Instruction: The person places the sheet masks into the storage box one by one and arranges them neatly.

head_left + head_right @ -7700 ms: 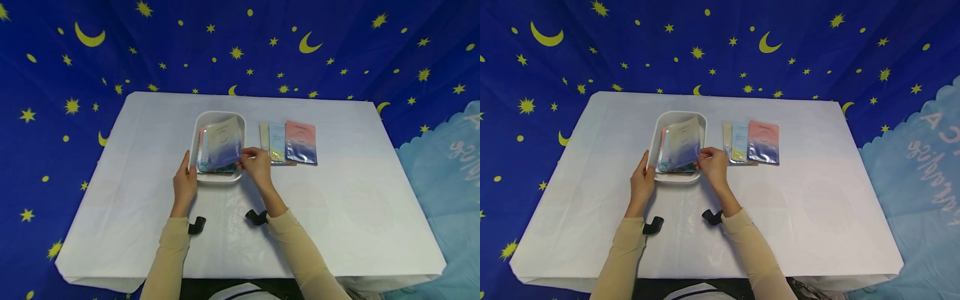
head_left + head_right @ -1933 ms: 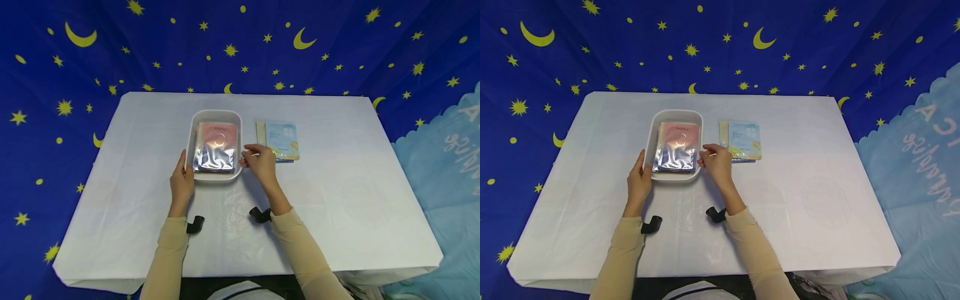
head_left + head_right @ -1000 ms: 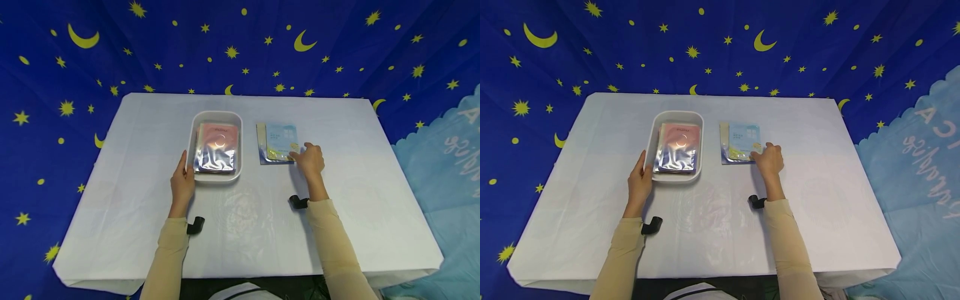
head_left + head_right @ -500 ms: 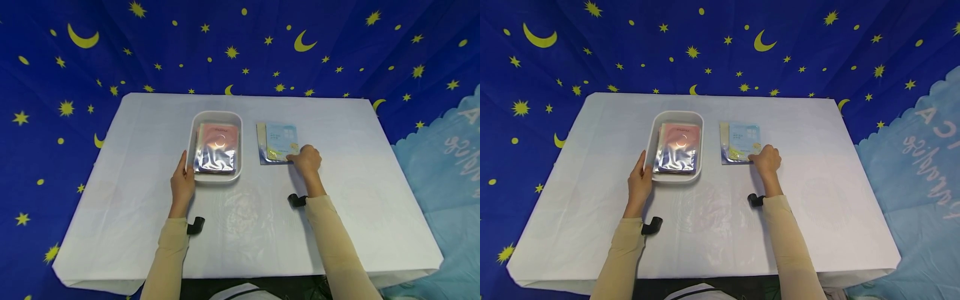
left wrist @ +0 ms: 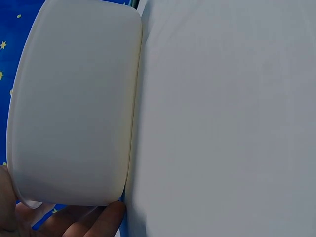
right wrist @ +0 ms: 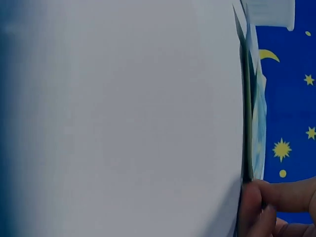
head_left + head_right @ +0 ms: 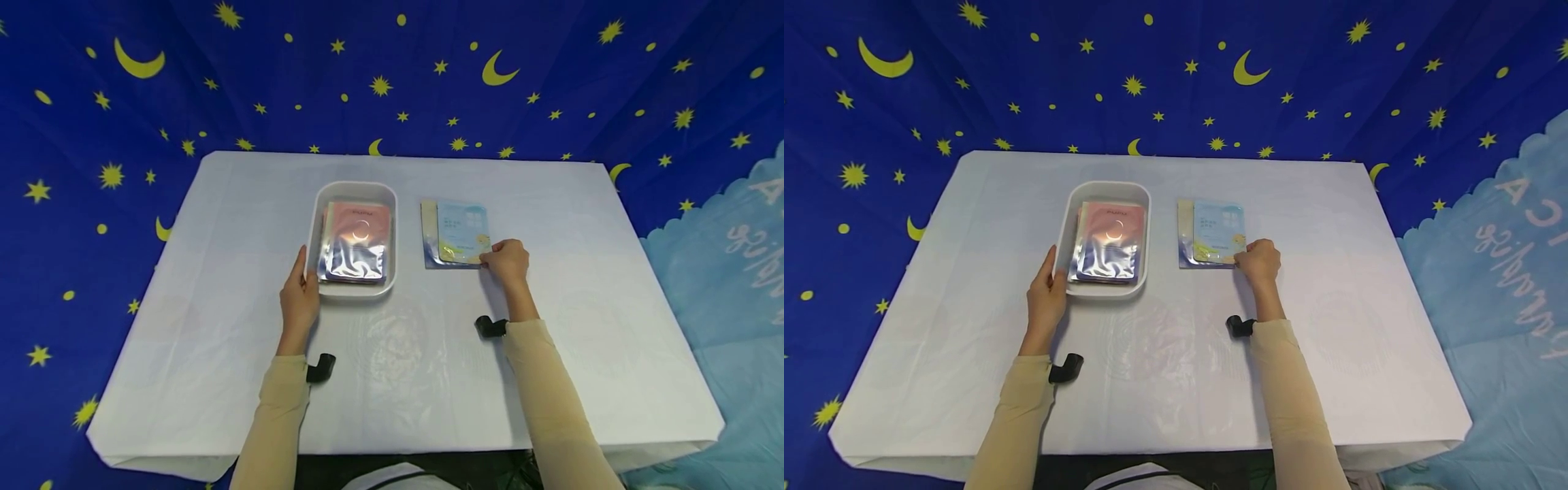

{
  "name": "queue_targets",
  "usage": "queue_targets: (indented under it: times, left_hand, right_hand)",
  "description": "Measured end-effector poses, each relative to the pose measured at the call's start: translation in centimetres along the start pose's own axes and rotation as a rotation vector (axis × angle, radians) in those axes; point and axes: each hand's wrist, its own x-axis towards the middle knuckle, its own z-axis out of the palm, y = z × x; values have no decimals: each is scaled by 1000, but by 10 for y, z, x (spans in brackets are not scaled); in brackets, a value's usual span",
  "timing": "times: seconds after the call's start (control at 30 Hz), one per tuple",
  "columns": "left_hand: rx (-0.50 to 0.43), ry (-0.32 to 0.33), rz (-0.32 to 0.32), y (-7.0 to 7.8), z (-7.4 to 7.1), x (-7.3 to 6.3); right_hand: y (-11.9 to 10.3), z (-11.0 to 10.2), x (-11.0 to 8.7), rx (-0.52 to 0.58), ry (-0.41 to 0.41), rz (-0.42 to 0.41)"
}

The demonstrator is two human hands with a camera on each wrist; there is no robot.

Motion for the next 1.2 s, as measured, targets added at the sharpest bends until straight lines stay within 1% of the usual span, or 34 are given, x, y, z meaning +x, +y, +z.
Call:
queue_targets:
  times: [0.13, 0.23, 0.3, 0.5, 0.63, 0.77, 0.83, 0.93, 1.03, 1.2]
  left_hand:
    - [4, 2, -4, -1, 0, 1]
    - [7, 2, -1, -2, 1, 2]
    - [2, 5, 4, -1, 1, 1]
    - [5, 14, 11, -3, 1, 2]
    - [2, 12, 8, -2, 1, 2]
    - [1, 9, 10, -3, 0, 2]
    - [0, 11, 15, -3, 0, 1]
    - [-2, 14, 24, -4, 1, 2]
    - [-5, 15, 25, -4, 1, 2]
    - [-5, 19, 25, -3, 1, 2]
  right_hand:
    - [1, -5, 0, 152, -66, 43]
    - [2, -9, -2, 260, -78, 64]
    - [2, -12, -4, 325, -70, 63]
    - [-1, -19, -13, 446, -36, 15]
    - [-6, -20, -19, 534, -11, 3]
    - [-17, -17, -30, 665, 8, -39]
    - [-24, -16, -37, 732, 7, -61]
    - [-35, -12, -47, 802, -5, -85]
    - [-47, -6, -57, 831, -20, -105]
    - [-69, 14, -73, 863, -73, -180]
